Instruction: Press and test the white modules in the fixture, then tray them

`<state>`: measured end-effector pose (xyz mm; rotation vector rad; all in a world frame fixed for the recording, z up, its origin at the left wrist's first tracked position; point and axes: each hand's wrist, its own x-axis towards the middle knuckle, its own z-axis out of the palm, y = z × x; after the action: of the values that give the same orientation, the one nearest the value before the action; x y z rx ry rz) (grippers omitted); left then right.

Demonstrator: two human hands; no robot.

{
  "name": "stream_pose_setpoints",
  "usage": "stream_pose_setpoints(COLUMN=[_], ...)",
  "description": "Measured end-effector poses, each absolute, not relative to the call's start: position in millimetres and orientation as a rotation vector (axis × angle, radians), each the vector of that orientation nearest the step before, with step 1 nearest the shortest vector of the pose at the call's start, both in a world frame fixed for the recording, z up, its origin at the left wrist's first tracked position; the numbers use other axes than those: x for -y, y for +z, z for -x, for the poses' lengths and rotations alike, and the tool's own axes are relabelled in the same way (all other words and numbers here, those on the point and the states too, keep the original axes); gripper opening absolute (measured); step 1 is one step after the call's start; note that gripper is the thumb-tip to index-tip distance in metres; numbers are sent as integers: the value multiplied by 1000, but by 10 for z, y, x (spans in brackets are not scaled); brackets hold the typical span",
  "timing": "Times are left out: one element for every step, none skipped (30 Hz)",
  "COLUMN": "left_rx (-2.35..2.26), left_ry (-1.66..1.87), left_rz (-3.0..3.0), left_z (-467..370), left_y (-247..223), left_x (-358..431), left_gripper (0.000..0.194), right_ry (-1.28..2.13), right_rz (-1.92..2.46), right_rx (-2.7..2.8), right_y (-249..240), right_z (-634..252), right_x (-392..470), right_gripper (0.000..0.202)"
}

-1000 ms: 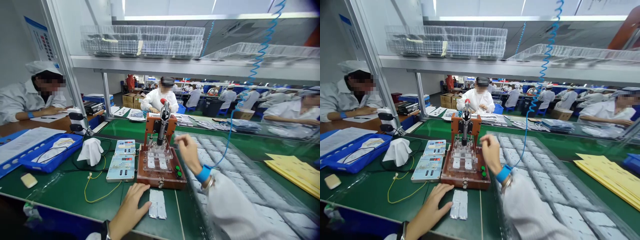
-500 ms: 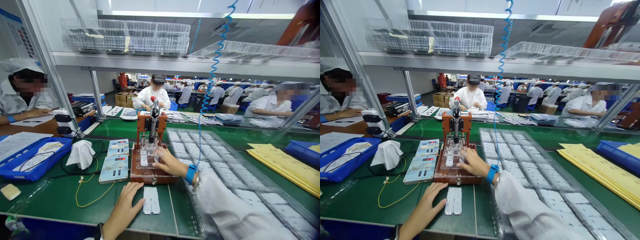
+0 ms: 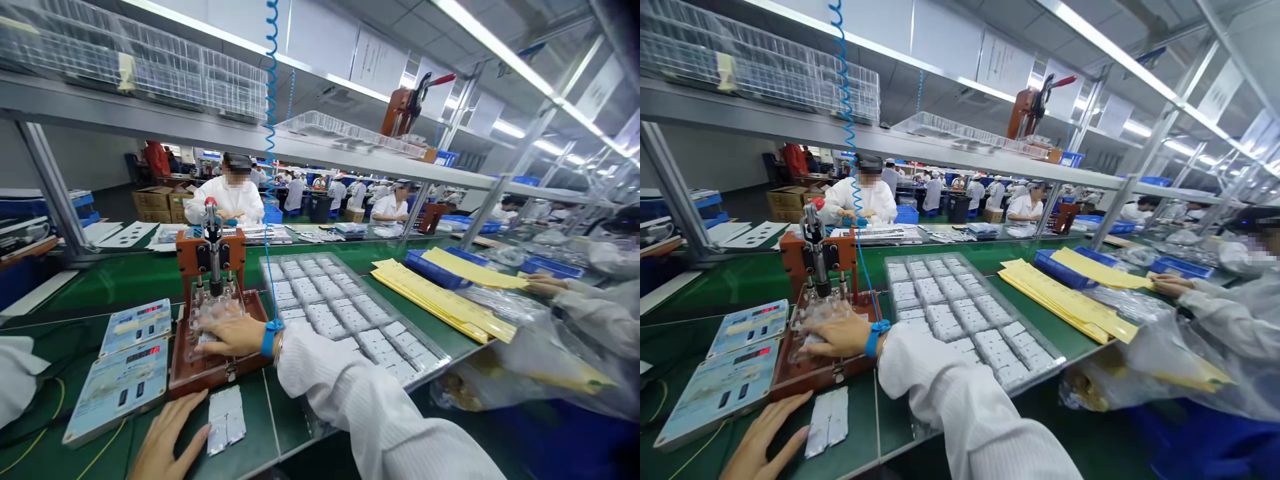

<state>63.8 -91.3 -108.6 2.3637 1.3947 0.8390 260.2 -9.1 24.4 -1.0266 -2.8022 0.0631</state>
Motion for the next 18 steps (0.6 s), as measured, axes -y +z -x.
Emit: stream_pose_setpoints(left_rx=[-1381, -1371, -1364, -1360, -1361, -1361, -1364, -1370, -1379, -1390, -1396, -1399, -1402, -1405, -1410, -1414, -1418, -1423], left_ry=[828, 819, 813, 812, 821, 836, 859, 885, 910, 931, 943, 941, 930, 918, 911, 908, 903, 899], left_rz=[-2390, -2411, -2426, -2435, -2438, -2436, -2430, -2420, -2408, -2394, -2383, -2375, -2367, -2360, -2353, -2347, -2342, -2337], left_z=[-624, -612, -606, -605, -611, -623, -639, -658, -676, -691, -702, -709, -711, -710, -708, -706, -707, -710], left_y=[-1111, -1130, -1139, -1139, -1128, -1111, -1088, -1065, -1044, -1028, -1018, -1015, -1015, -1017, -1016, -1011, -1000, -982], left_x=[892, 878, 871, 871, 880, 894, 912, 932, 952, 968, 980, 989, 995, 999, 1003, 1008, 1016, 1026], left_gripper=[41, 41, 41, 41, 40, 39, 39, 38, 37, 37, 37, 37, 37, 37, 38, 38, 38, 38], right_ry=[25, -27, -92, -161, -223, -276, -319, -349, -365, -370, -369, -362, -352, -347, -346, -345, -339, -328], right_rz=[1005, 986, 973, 963, 949, 935, 918, 901, 884, 877, 898, 959, 1066, 1219, 1402, 1602, 1793, 1953], right_rx=[2790, 2775, 2757, 2739, 2720, 2698, 2681, 2672, 2670, 2673, 2668, 2645, 2596, 2519, 2425, 2321, 2220, 2136], right_y=[235, 230, 227, 225, 222, 219, 213, 205, 197, 190, 186, 185, 187, 193, 201, 208, 214, 218], right_z=[-2604, -2607, -2610, -2615, -2622, -2633, -2651, -2676, -2713, -2762, -2825, -2901, -2990, -3088, -3193, -3298, -3399, -3491], right_x=[83, 84, 95, 119, 156, 208, 274, 355, 446, 544, 639, 724, 792, 834, 846, 830, 787, 724], right_gripper=[44, 45, 44, 44, 43, 43, 43, 43, 44, 45, 46, 45, 44, 42, 40, 38, 37, 38])
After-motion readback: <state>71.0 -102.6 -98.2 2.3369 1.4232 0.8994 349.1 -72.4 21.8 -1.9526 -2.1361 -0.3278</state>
